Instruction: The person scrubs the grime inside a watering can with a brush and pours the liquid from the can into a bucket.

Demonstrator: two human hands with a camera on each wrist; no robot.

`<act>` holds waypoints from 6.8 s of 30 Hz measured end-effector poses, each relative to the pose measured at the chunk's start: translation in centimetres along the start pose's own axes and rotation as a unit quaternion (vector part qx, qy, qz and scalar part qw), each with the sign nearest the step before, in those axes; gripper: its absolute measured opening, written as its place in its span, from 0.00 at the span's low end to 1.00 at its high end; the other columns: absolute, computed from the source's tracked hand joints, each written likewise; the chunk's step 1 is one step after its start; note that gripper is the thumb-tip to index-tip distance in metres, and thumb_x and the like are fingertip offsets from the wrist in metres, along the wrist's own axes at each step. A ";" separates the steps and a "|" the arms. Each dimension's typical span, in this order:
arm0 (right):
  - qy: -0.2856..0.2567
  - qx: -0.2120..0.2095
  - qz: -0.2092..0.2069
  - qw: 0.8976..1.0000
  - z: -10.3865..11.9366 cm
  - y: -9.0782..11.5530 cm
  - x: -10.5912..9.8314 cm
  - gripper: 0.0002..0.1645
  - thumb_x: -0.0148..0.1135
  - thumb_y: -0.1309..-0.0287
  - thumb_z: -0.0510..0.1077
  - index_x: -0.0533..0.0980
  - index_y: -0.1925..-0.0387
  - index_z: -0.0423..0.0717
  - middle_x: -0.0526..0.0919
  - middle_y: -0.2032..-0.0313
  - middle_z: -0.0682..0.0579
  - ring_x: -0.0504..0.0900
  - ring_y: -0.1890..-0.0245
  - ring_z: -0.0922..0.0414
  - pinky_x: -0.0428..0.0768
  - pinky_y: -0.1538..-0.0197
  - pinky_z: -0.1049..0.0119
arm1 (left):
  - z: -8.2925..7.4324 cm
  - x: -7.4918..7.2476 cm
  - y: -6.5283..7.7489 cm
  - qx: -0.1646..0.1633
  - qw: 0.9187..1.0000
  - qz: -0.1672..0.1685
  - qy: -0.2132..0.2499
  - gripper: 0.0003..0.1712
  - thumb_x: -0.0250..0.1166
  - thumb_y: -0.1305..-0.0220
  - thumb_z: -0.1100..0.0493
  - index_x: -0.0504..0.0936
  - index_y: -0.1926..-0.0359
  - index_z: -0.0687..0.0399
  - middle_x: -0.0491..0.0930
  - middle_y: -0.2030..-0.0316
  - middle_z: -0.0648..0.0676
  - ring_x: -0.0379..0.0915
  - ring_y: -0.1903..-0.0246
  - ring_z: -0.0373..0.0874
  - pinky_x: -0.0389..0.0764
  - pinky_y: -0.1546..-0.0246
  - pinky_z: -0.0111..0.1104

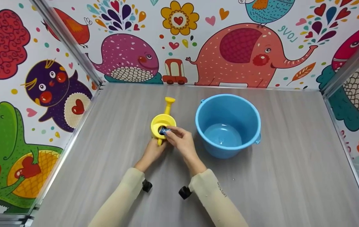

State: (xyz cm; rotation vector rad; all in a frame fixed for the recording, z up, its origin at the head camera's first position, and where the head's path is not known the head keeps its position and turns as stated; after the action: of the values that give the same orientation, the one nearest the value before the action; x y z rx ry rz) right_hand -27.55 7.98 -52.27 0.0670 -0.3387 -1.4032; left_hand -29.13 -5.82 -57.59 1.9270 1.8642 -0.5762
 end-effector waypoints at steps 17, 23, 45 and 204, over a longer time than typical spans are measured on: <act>0.351 -0.307 -0.009 0.885 3.6 1.3 2.0 0.16 0.66 0.40 0.34 0.83 0.51 0.46 0.86 0.48 0.50 0.83 0.44 0.52 0.79 0.40 0.55 | 0.4 -0.2 -0.4 -0.016 1.000 0.007 0.013 0.17 0.62 0.31 0.58 0.69 0.78 0.51 0.61 0.85 0.43 0.60 0.83 0.36 0.62 0.78 0.27; 0.380 -0.328 -0.031 0.864 3.8 1.7 1.8 0.15 0.66 0.40 0.34 0.85 0.53 0.48 0.87 0.49 0.52 0.85 0.47 0.53 0.81 0.44 0.58 | 0.1 -0.2 -0.3 -0.003 1.000 0.008 0.018 0.18 0.62 0.33 0.61 0.68 0.80 0.51 0.62 0.86 0.42 0.60 0.83 0.36 0.63 0.78 0.27; 0.266 -0.360 -0.052 0.893 4.3 3.7 1.0 0.17 0.67 0.45 0.29 0.86 0.54 0.46 0.87 0.50 0.48 0.86 0.48 0.51 0.82 0.48 0.64 | 0.4 -0.5 -0.5 -0.021 0.999 -0.010 0.025 0.11 0.64 0.34 0.61 0.78 0.72 0.63 0.67 0.81 0.47 0.63 0.79 0.39 0.66 0.75 0.29; 0.483 -0.395 0.032 0.781 5.2 1.8 5.0 0.07 0.48 0.28 0.32 0.67 0.51 0.38 0.74 0.59 0.45 0.74 0.61 0.52 0.78 0.54 0.57 | -0.3 0.8 0.0 -0.013 0.998 0.013 -0.068 0.13 0.64 0.34 0.58 0.79 0.75 0.57 0.69 0.80 0.46 0.62 0.78 0.39 0.63 0.74 0.29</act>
State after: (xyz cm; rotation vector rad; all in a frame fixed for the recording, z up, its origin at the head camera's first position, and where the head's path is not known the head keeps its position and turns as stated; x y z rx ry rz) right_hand -26.64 4.26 -45.93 0.0733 1.1031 -1.1703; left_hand -29.10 -5.00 -57.76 1.8442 1.7520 -0.6540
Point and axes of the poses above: each hand's wrist, its own y-axis away from the middle knuckle, its own x-axis out of the palm, z = x × y, the point moved 9 cm from there along -y, towards the middle knuckle
